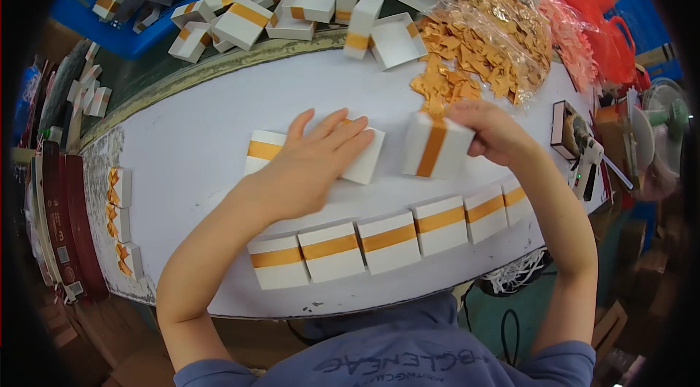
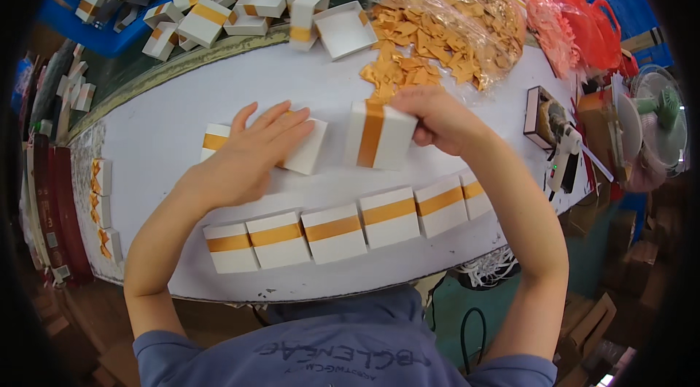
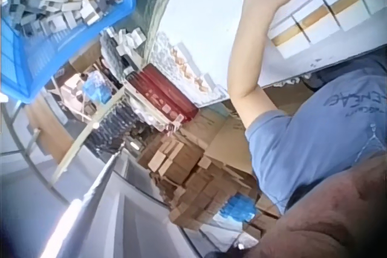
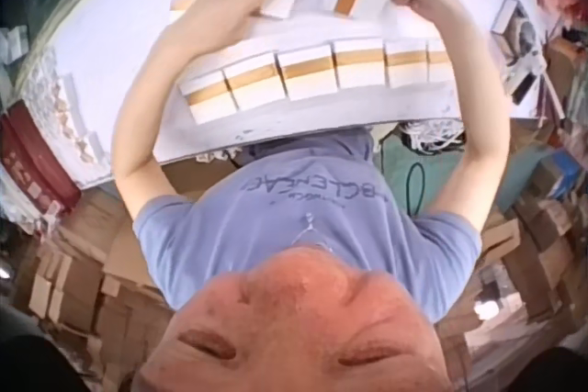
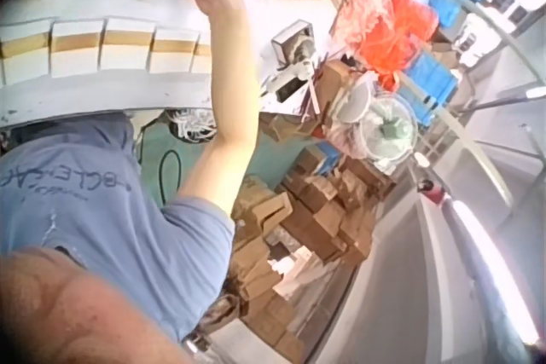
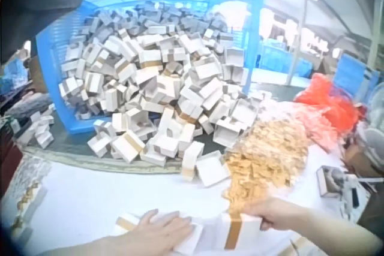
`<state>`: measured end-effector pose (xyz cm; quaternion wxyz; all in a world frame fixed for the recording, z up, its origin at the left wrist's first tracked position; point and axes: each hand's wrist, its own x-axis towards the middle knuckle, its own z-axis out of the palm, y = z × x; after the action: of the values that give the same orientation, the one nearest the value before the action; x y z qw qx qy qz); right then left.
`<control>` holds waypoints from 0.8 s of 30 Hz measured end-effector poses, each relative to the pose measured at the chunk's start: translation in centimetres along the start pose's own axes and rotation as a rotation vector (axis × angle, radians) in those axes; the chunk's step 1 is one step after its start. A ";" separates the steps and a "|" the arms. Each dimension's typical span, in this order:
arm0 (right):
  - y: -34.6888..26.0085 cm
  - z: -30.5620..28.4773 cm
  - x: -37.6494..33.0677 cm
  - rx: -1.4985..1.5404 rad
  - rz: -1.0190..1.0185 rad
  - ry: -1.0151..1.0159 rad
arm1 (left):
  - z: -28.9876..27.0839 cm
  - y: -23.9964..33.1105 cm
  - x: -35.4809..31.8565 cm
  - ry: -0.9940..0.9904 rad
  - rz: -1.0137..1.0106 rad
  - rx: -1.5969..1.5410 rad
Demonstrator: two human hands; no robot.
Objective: The recorder is assembling and decorating small white gift boxes with gold ribbons using a hot glue gun.
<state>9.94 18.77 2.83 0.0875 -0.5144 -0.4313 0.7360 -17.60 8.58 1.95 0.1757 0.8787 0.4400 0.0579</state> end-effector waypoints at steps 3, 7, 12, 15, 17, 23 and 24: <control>1.5 0.5 0.2 -0.108 -0.009 0.130 | -0.7 -0.7 -0.4 -0.030 0.050 0.119; 1.6 1.1 -1.1 -1.027 -0.482 0.414 | -0.4 -1.1 -1.6 0.121 -0.111 0.112; 0.9 3.8 -1.9 -1.359 -0.739 0.216 | 1.4 0.8 -1.8 0.239 -0.488 0.065; 0.4 2.7 -0.2 -1.320 -0.575 0.211 | 1.1 0.8 -1.8 0.134 -0.497 0.130; -0.4 1.7 0.8 -1.284 -0.601 0.273 | 0.4 0.6 -2.2 0.130 -0.481 0.074; -2.9 3.7 5.5 -1.184 -0.952 0.377 | -0.9 -0.3 -1.6 0.159 -0.446 -0.018; -3.0 3.9 6.7 -1.185 -0.953 0.384 | -1.5 -0.6 0.4 0.316 -0.366 -0.134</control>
<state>2.71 22.34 0.83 0.1777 -0.3530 -0.9038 0.1645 -18.17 9.55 3.09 0.1701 0.7508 0.6091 0.1910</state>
